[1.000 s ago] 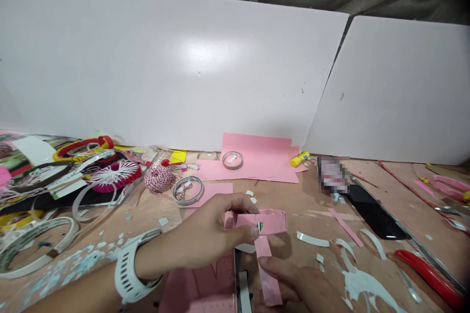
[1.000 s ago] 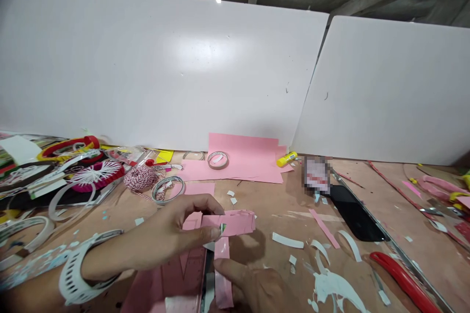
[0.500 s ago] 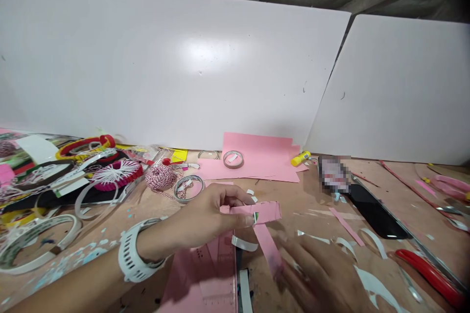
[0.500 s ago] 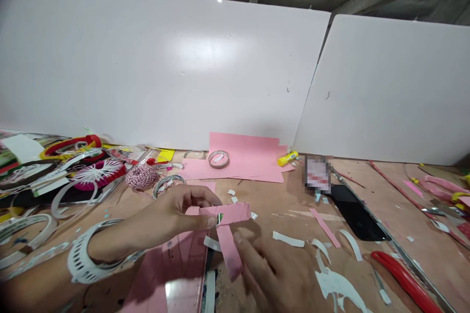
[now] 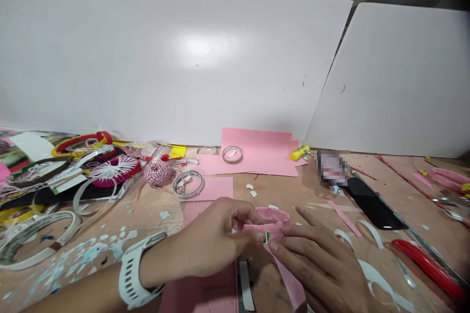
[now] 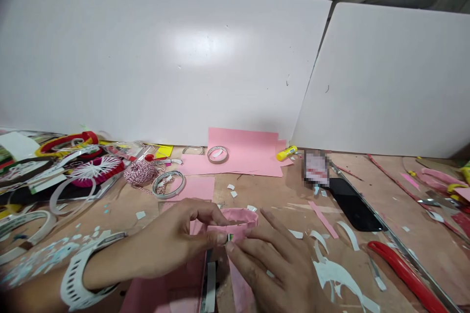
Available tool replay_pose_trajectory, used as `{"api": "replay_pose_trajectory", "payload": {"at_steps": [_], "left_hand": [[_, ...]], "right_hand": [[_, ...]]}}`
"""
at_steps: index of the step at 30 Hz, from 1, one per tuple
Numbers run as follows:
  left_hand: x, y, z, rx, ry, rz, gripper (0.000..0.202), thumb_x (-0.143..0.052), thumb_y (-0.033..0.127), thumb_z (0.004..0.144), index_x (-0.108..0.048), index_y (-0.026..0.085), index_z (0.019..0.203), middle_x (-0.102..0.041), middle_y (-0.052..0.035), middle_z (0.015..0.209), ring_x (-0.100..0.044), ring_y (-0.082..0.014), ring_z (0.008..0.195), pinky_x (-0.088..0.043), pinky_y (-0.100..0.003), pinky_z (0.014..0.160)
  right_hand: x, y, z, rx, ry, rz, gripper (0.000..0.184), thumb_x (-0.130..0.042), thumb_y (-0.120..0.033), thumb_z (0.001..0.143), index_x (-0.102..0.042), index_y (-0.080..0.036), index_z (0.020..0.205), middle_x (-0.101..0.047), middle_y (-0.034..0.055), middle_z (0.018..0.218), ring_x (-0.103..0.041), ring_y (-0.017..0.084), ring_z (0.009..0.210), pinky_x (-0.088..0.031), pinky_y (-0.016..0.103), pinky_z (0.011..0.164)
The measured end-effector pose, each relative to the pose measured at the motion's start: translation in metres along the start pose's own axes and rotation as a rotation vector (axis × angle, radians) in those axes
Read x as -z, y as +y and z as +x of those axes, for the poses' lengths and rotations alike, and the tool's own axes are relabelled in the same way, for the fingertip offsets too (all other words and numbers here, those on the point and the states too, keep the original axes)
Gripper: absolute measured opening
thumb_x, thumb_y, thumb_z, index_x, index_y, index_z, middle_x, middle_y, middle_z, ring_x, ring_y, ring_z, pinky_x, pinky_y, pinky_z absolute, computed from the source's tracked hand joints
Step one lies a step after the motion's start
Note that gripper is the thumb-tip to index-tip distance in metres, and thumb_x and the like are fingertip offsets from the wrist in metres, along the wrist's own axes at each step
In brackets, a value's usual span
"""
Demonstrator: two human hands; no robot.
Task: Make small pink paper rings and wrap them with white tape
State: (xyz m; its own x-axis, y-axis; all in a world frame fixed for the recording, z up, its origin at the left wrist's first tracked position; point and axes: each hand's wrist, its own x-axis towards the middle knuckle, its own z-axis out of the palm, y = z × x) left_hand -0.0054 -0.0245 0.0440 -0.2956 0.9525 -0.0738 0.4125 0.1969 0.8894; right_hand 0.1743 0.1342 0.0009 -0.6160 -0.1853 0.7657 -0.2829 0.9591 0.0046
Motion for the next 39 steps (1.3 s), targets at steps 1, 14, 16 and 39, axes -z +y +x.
{"api": "replay_pose_trajectory", "payload": {"at_steps": [1,14,16,39], "left_hand": [[-0.002,0.000,-0.001,-0.015,0.010,0.026,0.015,-0.065,0.029,0.092,-0.074,0.017,0.089,-0.070,-0.0016,0.085,-0.056,-0.0150,0.080,-0.042,-0.028,0.072],[-0.012,-0.002,-0.002,-0.070,-0.046,0.081,0.024,-0.055,0.029,0.101,-0.077,0.021,0.095,-0.073,-0.0021,0.087,-0.061,-0.0170,0.083,-0.044,-0.032,0.076],[-0.013,-0.002,-0.003,-0.075,-0.054,0.104,0.024,-0.054,0.027,0.102,-0.075,0.021,0.095,-0.073,-0.0012,0.087,-0.061,-0.0164,0.084,-0.043,-0.031,0.076],[-0.011,-0.007,0.008,0.058,-0.014,-0.213,0.022,-0.065,0.034,0.093,-0.073,0.013,0.093,-0.068,-0.0033,0.079,-0.057,-0.0148,0.074,-0.042,-0.028,0.068]], "right_hand": [[0.001,0.001,0.001,0.017,-0.026,0.006,0.030,-0.051,-0.018,0.097,-0.077,-0.020,0.113,-0.083,0.0003,0.088,-0.079,0.018,0.087,-0.039,0.039,0.123],[-0.010,-0.003,-0.006,-0.162,-0.037,0.142,0.052,-0.052,-0.001,0.085,-0.068,-0.021,0.130,-0.075,0.0043,0.095,-0.071,0.018,0.087,-0.060,0.049,0.105],[-0.011,-0.005,-0.005,-0.194,-0.015,0.131,0.052,-0.051,-0.001,0.086,-0.069,-0.023,0.130,-0.072,0.0043,0.094,-0.070,0.017,0.083,-0.062,0.046,0.099],[0.000,-0.003,-0.001,-0.031,0.000,0.078,0.048,-0.051,0.002,0.080,-0.071,-0.017,0.119,-0.077,0.0036,0.085,-0.074,0.016,0.079,-0.053,0.049,0.114]]}}
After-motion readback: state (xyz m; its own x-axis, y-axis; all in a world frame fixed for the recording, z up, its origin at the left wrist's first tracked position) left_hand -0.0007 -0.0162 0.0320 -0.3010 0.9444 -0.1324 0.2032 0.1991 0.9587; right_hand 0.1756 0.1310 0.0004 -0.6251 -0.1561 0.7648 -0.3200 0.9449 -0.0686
